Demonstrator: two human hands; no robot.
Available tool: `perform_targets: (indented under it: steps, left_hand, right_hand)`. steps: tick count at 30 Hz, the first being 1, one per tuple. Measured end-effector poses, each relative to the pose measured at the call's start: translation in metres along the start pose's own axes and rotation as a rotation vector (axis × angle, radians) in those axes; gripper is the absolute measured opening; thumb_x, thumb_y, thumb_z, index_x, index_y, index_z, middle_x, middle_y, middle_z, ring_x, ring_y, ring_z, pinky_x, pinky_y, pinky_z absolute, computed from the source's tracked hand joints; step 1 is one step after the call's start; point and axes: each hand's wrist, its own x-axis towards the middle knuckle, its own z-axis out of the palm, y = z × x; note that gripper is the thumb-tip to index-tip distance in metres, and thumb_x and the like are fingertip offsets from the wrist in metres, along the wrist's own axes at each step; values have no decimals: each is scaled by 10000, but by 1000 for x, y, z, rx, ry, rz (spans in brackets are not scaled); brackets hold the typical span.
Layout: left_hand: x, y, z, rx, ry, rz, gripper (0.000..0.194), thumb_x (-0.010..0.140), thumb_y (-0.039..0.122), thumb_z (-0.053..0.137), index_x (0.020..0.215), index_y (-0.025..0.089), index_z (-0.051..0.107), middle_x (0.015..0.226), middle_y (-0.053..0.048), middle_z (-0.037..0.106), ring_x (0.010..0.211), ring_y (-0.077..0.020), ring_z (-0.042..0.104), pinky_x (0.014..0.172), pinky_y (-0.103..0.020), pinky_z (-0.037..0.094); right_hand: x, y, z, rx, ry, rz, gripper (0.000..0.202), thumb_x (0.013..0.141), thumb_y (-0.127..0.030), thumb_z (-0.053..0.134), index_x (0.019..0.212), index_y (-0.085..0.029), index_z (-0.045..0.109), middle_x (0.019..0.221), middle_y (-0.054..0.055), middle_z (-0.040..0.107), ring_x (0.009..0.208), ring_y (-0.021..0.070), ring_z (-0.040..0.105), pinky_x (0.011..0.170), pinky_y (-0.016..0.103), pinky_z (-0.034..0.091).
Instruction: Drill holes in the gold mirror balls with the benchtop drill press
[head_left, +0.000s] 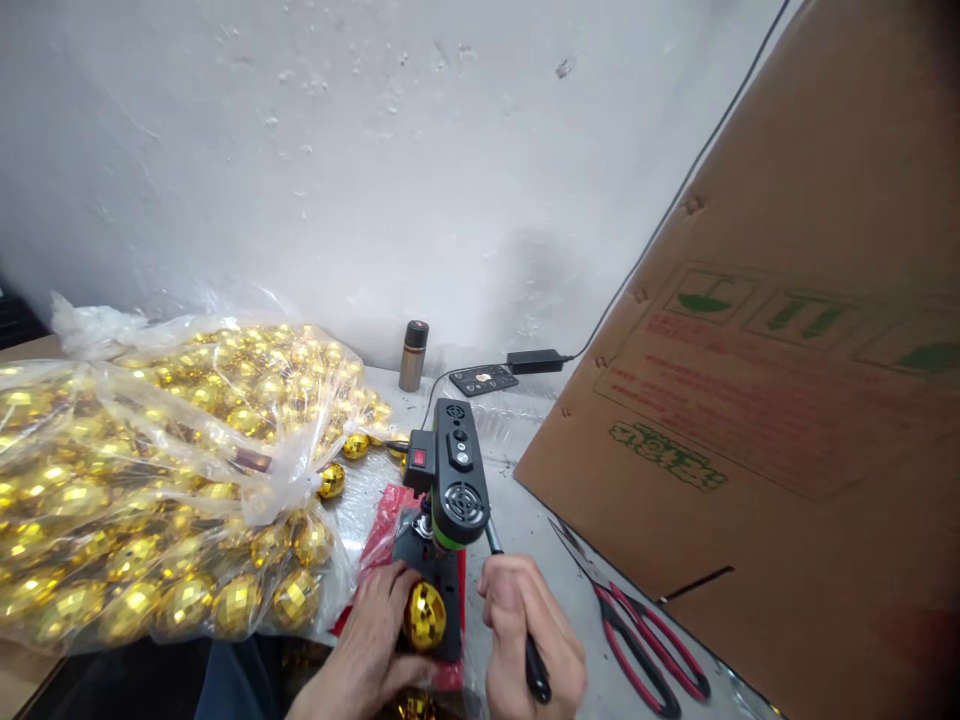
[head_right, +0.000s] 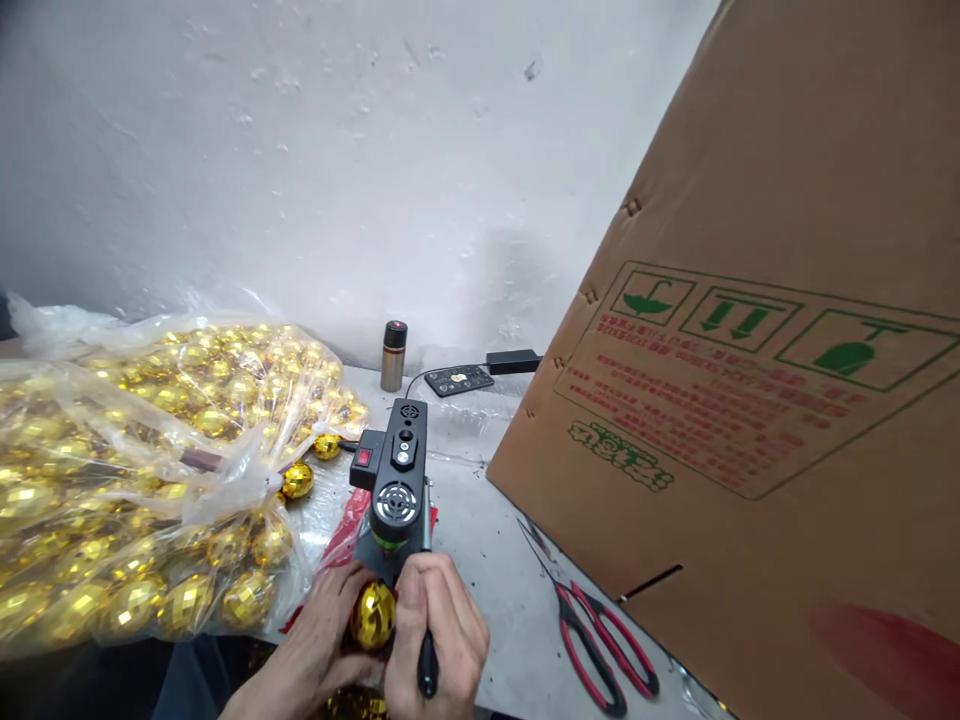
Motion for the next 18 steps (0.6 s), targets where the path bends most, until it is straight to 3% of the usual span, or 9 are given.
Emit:
perform_targets:
  steps: [2, 4, 7, 9, 13, 18]
  left_hand:
    - [-2, -7, -18, 86, 2, 73, 868, 706, 544, 920, 1452, 240, 596, 1463, -209, 647, 1321, -451, 630, 1073, -602, 563]
    - [12, -10, -41, 212, 121, 52, 646, 899, 510, 763, 1466, 261, 582, 1480, -182, 641, 1332, -401, 629, 1092, -563, 557]
    - [56, -13, -75, 502, 308, -198, 358, 1021, 293, 532, 1336, 158, 637, 1357, -207, 676, 1274, -369, 635, 1104, -553, 520]
    - [87, -15, -88, 595, 316, -373, 314, 984, 146, 467, 1229, 103, 658, 1205, -226, 704, 1176, -370, 653, 1035, -543, 539]
    - [120, -24, -92, 586, 311, -483, 340, 878, 23, 474, 1168, 49, 648, 1067, -252, 703, 1111, -406, 670, 963, -553, 545]
    - [118, -25, -91, 472, 253, -553, 287, 889, 148, 566, 1148, 46, 639, 1091, -271, 698, 1054, -426, 722, 894, -527, 571]
  right_hand:
    - [-1, -3, 5, 3, 46, 33, 271, 1052, -68, 436, 846, -219, 528, 723, -26, 517, 598, 97, 497, 572, 240, 400]
    - [-7, -3, 10, 18, 78, 58, 282, 1053, -59, 433, 835, -218, 517, 729, -22, 509, 615, 103, 492, 597, 249, 399]
    - [-14, 1, 13, 42, 90, 54, 286, 1039, -38, 435, 829, -218, 506, 742, -20, 512, 637, 105, 500, 613, 249, 406]
    - [-16, 5, 11, 44, 69, 23, 280, 1029, -29, 441, 831, -218, 499, 746, -22, 512, 639, 101, 504, 608, 240, 417]
    - [-15, 14, 5, 22, -3, -94, 265, 1000, 1, 447, 859, -218, 493, 752, -22, 513, 641, 96, 517, 594, 221, 438]
    - [-18, 15, 4, -10, -17, -99, 282, 1004, -6, 436, 827, -226, 456, 736, -29, 496, 621, 86, 511, 580, 208, 433]
